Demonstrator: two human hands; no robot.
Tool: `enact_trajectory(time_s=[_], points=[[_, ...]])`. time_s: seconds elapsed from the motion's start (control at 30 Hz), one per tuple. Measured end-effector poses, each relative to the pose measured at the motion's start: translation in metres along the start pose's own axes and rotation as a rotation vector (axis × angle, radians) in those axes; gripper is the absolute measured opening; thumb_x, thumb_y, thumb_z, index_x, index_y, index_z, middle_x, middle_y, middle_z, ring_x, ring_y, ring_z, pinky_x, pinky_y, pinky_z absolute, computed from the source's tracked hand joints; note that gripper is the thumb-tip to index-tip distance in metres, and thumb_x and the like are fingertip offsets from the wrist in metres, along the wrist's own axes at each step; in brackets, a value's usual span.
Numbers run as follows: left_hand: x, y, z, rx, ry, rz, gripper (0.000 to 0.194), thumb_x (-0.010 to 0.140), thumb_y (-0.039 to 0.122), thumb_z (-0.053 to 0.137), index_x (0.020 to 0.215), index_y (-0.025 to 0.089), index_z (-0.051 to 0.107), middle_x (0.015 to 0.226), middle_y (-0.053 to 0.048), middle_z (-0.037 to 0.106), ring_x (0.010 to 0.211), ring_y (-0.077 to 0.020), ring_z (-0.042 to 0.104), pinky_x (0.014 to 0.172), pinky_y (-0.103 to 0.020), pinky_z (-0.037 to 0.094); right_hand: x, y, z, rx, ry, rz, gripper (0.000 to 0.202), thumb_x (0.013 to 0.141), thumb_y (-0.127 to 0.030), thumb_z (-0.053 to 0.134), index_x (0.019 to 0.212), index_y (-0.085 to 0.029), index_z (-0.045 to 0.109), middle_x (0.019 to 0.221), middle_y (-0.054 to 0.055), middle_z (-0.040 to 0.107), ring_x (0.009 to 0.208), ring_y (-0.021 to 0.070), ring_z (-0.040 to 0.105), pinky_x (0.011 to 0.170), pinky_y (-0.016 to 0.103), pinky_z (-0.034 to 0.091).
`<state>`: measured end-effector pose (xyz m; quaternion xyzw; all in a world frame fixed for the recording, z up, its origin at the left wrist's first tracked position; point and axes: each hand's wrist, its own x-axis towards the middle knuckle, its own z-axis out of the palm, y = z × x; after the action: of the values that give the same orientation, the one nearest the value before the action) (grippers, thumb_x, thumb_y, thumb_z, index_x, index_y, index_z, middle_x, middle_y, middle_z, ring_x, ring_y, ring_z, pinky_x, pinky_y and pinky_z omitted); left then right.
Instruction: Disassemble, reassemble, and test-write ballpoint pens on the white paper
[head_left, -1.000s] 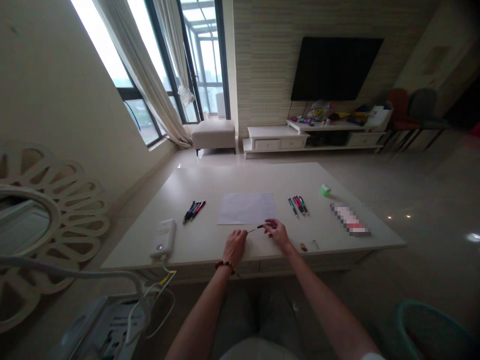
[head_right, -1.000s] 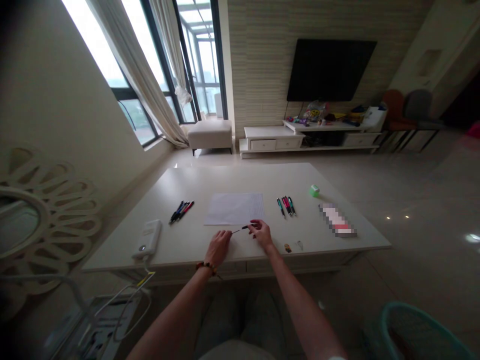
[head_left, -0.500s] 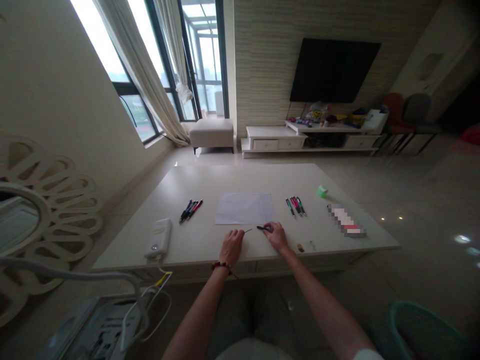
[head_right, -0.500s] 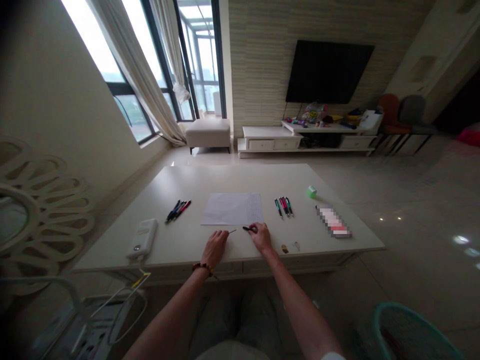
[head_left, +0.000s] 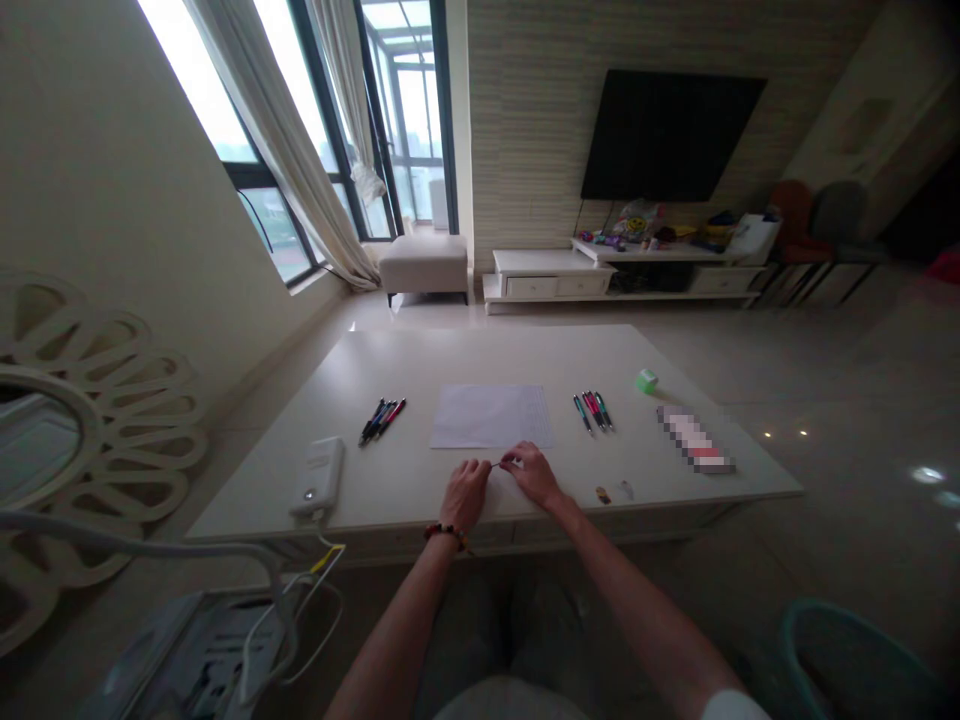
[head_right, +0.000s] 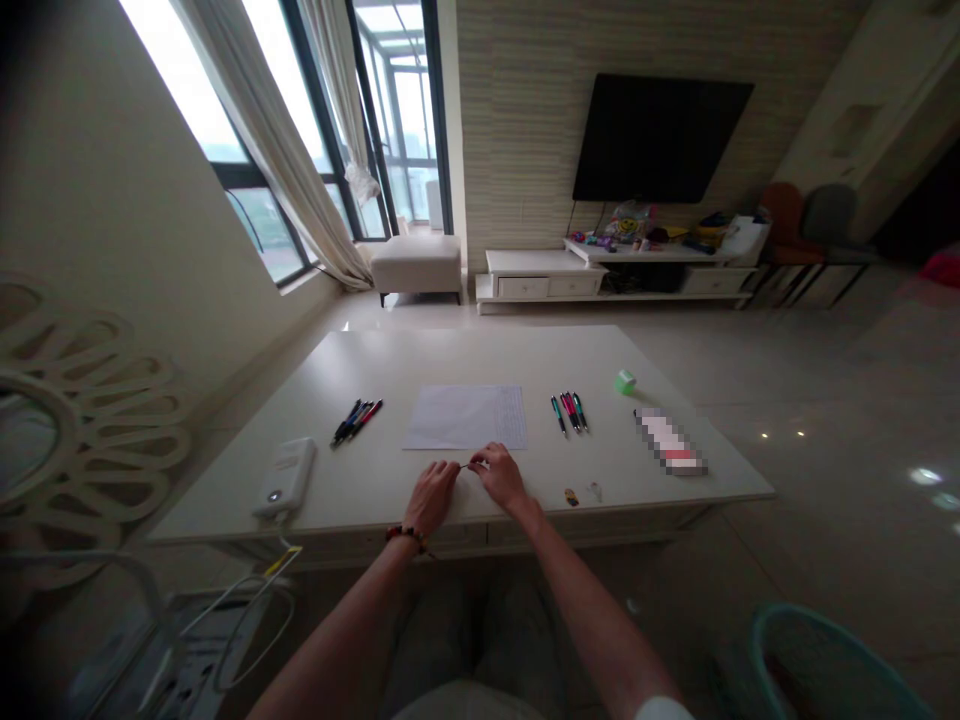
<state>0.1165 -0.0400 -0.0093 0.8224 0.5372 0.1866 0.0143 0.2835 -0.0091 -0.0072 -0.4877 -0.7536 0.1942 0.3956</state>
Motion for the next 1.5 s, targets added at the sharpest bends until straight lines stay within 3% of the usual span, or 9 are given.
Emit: enact_trajectory(time_s=[0.13, 0.27, 0.5, 0.77, 0.97, 1.2, 1.5], points=[[0.000, 0.000, -0.001, 0.003, -0.011, 0.000, 0.017, 0.090, 0.020, 0.033, 0.094, 0.022, 0.049, 0.087, -0.002, 0.051, 0.081, -0.0159, 0.045, 0.073, -0.028, 0.035, 0.001, 0.013, -0.008, 0.051, 0.010, 0.012, 0.002, 0.073, -0.022, 0.066, 0.072, -0.021, 0.066, 0.073, 0.002, 0.060, 0.073, 0.0153, 0.053, 0.069, 0.027, 0.041], [0.001, 0.000, -0.001, 0.006, -0.009, -0.024, 0.017, 0.090, 0.020, 0.033, 0.093, 0.022, 0.050, 0.087, -0.003, 0.051, 0.081, -0.0163, 0.045, 0.073, -0.029, 0.035, -0.002, 0.026, -0.016, 0.013, 0.122, 0.098, 0.005, 0.074, -0.024, 0.064, 0.075, -0.020, 0.066, 0.075, 0.003, 0.060, 0.072, 0.0163, 0.053, 0.070, 0.028, 0.042], [0.001, 0.000, -0.001, 0.022, 0.003, -0.050, 0.017, 0.088, 0.016, 0.034, 0.092, 0.022, 0.049, 0.086, -0.003, 0.052, 0.081, -0.0167, 0.045, 0.073, -0.030, 0.035, -0.003, 0.024, -0.004, -0.248, 0.094, 0.098, 0.008, 0.072, -0.028, 0.065, 0.074, -0.022, 0.069, 0.080, 0.006, 0.057, 0.083, 0.0203, 0.050, 0.078, 0.032, 0.039], [0.001, 0.002, -0.002, 0.029, -0.034, -0.005, 0.018, 0.088, 0.017, 0.036, 0.096, 0.023, 0.051, 0.089, -0.004, 0.052, 0.083, -0.0177, 0.044, 0.074, -0.031, 0.034, -0.021, 0.013, -0.015, -0.136, 0.135, 0.072, 0.033, 0.072, -0.031, 0.068, 0.104, -0.024, 0.064, 0.090, 0.006, 0.058, 0.086, 0.0215, 0.051, 0.081, 0.036, 0.041], [0.000, 0.003, -0.004, 0.042, -0.049, 0.036, 0.017, 0.090, 0.021, 0.036, 0.096, 0.023, 0.051, 0.089, -0.003, 0.052, 0.083, -0.0174, 0.044, 0.073, -0.031, 0.033, -0.015, 0.000, -0.008, -0.105, 0.018, -0.011, 0.006, 0.074, -0.027, 0.066, 0.078, -0.026, 0.070, 0.082, 0.004, 0.059, 0.085, 0.0201, 0.051, 0.079, 0.034, 0.040], [0.000, 0.000, 0.002, -0.004, 0.025, -0.059, 0.018, 0.091, 0.023, 0.033, 0.094, 0.022, 0.051, 0.090, -0.003, 0.056, 0.086, -0.0173, 0.046, 0.075, -0.032, 0.032, -0.039, 0.032, -0.017, -0.069, 0.247, 0.164, 0.014, 0.078, -0.032, 0.059, 0.079, -0.022, 0.069, 0.078, 0.006, 0.058, 0.079, 0.0208, 0.051, 0.074, 0.033, 0.042], [-0.001, 0.000, -0.001, -0.046, 0.022, -0.022, 0.017, 0.088, 0.025, 0.043, 0.099, 0.025, 0.056, 0.095, -0.003, 0.057, 0.092, -0.0170, 0.047, 0.084, -0.034, 0.032, -0.027, 0.029, -0.006, -0.181, 0.172, 0.136, 0.014, 0.075, -0.031, 0.062, 0.081, -0.022, 0.070, 0.079, 0.007, 0.057, 0.081, 0.0213, 0.052, 0.077, 0.033, 0.043]])
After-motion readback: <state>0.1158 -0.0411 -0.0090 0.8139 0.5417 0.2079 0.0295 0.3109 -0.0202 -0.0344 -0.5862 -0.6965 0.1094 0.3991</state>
